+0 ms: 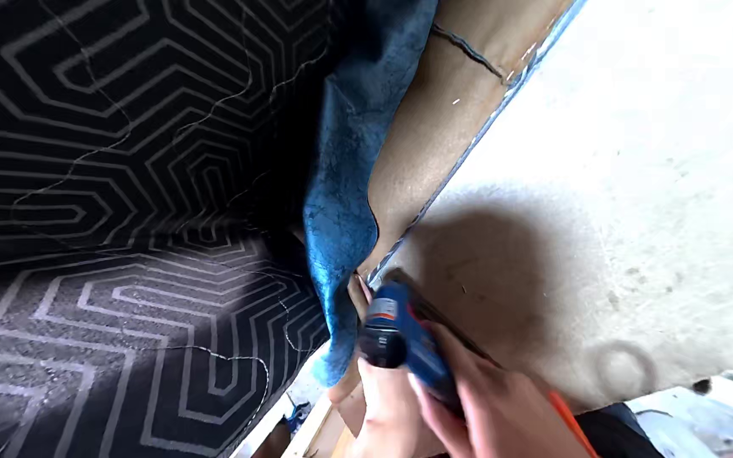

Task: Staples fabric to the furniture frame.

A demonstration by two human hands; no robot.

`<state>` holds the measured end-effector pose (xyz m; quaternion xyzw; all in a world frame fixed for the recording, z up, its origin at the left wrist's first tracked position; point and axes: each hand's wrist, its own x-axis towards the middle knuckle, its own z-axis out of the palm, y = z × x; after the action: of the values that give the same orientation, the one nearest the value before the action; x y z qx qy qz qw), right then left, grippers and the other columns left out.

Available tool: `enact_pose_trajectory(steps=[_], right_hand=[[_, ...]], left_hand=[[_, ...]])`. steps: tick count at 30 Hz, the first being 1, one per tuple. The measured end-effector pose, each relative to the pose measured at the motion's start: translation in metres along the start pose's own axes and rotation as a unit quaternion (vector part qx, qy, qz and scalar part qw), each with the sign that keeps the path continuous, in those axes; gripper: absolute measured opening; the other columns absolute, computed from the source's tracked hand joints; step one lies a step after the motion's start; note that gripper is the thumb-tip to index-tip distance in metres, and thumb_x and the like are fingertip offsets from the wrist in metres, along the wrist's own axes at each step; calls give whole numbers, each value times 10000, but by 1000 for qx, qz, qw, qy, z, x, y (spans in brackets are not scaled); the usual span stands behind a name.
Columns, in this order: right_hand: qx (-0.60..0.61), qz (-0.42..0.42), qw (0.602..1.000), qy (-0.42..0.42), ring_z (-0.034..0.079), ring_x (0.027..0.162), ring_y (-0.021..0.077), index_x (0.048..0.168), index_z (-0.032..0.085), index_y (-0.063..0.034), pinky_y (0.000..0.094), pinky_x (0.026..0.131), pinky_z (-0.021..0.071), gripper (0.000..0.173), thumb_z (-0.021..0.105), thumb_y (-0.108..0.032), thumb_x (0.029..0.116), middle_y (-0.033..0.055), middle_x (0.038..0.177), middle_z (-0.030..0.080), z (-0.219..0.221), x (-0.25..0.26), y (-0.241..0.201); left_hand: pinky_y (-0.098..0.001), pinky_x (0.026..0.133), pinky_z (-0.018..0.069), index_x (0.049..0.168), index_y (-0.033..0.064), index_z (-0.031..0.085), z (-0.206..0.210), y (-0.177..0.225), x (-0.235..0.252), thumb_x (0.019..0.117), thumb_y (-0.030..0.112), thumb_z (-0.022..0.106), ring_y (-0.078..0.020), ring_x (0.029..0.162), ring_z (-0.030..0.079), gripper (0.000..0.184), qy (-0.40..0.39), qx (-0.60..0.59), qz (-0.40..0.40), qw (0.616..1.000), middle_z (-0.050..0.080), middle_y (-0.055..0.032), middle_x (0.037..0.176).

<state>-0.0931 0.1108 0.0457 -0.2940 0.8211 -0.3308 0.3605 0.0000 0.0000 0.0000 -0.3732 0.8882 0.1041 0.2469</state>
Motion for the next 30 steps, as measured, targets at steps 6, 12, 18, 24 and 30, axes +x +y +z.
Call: enact_pose_trajectory(steps=[6,12,18,24,30], right_hand=[[-62,90,994,21,696,649,240,1332,611,45,457,569,574,516,633,-319,966,127,808,725,-101,-24,51],[-134,98,972,165,623,542,63,1046,700,-102,336,471,524,451,583,-535,993,-19,679,665,-156,0,75],[-44,20,987,153,619,462,107,939,671,-218,355,391,552,371,545,-560,1005,-79,611,637,-185,66,94],[-83,18,992,97,600,433,108,890,657,-259,353,380,543,369,553,-594,1001,-78,573,617,-192,115,92],[-115,5,990,83,591,433,93,949,662,-241,336,378,534,342,558,-561,1009,-91,579,610,-194,126,91]], left_hand=[[-368,730,630,1235,89,746,-35,27,23,1026,274,535,-176,889,757,350,192,-95,77,974,730,-69,1259],[-447,1236,318,1414,123,615,-79,80,176,1102,327,375,-165,1472,425,443,204,-190,240,930,475,1,1586],[-494,1296,122,1592,273,405,-68,79,247,1099,478,289,-97,1568,199,546,214,-179,254,926,322,129,1667],[-555,1291,63,1631,235,313,-70,78,241,896,823,405,-155,1588,136,946,191,-143,260,936,236,81,1706],[-603,1280,22,1649,210,254,-69,81,237,807,890,461,-182,1597,90,1101,180,-132,255,941,180,57,1723]])
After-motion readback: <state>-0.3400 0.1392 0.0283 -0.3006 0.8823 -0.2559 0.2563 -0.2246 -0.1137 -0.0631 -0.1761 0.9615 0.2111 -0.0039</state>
